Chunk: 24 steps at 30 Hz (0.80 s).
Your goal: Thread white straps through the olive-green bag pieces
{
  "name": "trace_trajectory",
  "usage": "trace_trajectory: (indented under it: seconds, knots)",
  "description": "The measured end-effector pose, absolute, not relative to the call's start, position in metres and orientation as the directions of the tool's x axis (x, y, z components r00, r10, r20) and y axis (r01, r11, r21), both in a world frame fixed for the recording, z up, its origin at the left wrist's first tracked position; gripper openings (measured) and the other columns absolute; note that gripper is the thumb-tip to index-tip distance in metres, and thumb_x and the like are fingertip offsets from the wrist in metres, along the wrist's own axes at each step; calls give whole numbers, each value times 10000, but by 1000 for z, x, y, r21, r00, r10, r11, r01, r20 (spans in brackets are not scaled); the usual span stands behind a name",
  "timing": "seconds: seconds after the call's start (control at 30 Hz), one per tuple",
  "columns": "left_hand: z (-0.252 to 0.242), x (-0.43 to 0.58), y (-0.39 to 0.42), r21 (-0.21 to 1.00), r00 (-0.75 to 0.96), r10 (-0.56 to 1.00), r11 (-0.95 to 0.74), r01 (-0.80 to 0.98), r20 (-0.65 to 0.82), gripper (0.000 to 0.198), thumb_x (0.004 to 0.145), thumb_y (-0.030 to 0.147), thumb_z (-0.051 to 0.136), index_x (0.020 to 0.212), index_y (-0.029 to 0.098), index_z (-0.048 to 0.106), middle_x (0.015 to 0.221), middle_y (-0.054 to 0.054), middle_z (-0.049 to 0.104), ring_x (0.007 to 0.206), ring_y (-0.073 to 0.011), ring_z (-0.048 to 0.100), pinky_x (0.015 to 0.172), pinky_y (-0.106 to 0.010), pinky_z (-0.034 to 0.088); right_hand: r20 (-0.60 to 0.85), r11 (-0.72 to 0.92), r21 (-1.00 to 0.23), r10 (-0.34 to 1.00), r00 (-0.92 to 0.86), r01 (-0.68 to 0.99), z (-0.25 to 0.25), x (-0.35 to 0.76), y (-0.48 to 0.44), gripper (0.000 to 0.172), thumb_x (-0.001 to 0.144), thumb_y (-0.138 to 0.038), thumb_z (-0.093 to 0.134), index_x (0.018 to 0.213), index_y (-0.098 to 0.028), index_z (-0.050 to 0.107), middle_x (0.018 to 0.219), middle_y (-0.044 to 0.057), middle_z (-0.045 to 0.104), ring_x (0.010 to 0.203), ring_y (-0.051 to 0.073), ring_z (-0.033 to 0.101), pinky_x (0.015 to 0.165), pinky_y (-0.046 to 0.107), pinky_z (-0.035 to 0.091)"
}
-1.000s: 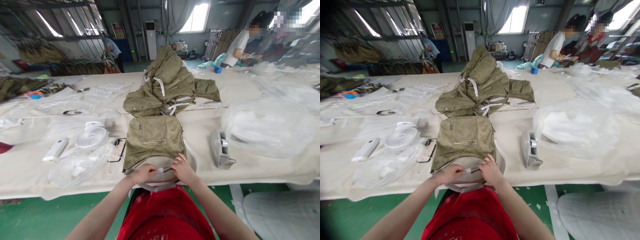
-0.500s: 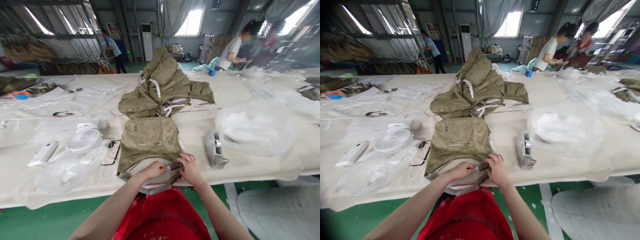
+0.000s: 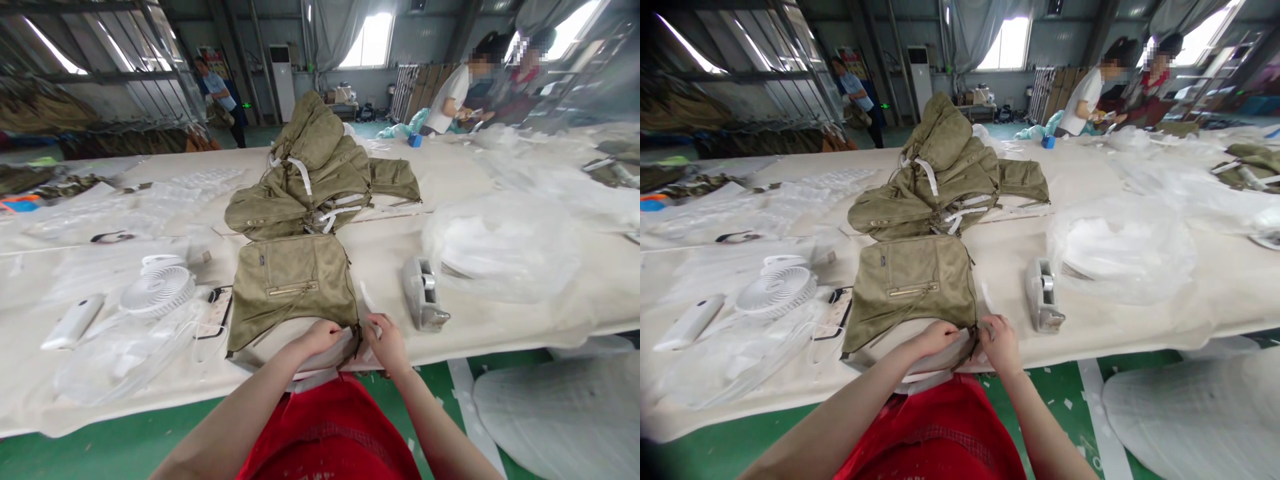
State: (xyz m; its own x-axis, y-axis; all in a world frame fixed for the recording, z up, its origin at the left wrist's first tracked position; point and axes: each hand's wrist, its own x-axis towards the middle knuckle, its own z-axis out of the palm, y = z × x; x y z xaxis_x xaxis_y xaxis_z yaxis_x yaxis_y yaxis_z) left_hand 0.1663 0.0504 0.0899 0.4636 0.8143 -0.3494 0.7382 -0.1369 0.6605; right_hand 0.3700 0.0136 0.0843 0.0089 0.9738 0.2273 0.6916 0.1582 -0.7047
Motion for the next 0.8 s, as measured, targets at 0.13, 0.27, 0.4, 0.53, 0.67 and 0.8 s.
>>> trace_trajectory:
  seconds: [0.13,0.27,0.4,0.53,0.67,0.8]
  knots:
    - [92,180,51,667,439,836,-123,735,-330,420,851,395,402,807,129,725,779,-56,708,637,-142,503,576,-246,306,159,82,-743,986,57,664,94,369,9,270,791,-246,466,960,-190,668,899,64,686,808,191,618,731,287,469]
    - [93,187,47,688,398,856,-72,722,-329,414,824,434,446,786,136,731,745,-55,707,618,-142,512,577,-251,309,-89,-110,-750,994,65,652,96,360,-1,266,833,-308,463,925,-202,690,731,49,705,670,181,635,615,260,435]
    - [91,190,43,707,311,884,31,706,-350,310,764,378,524,763,141,725,722,-46,691,647,-158,531,611,-259,333,-278,-241,-739,960,42,629,92,350,-5,266,862,-316,460,899,-172,681,575,41,667,609,171,638,565,240,409]
    - [89,186,43,756,238,893,154,636,-382,291,758,363,524,798,138,704,759,-46,681,672,-163,547,628,-258,369,-371,-307,-781,929,-7,544,87,346,-1,309,894,-354,423,889,-161,664,542,22,651,465,134,583,490,222,393]
    - [91,178,43,777,167,888,268,569,-428,288,753,373,530,804,133,680,748,-54,667,646,-162,532,590,-260,367,-354,-314,-784,935,28,535,92,346,1,329,881,-395,440,922,-147,653,546,23,640,396,129,526,435,229,359]
    - [93,175,39,784,159,883,293,547,-442,272,757,372,531,747,136,665,705,-49,645,626,-161,518,572,-269,353,-59,-124,-737,991,120,665,100,342,-4,241,852,-362,496,885,-179,649,680,53,674,641,170,623,567,235,402]
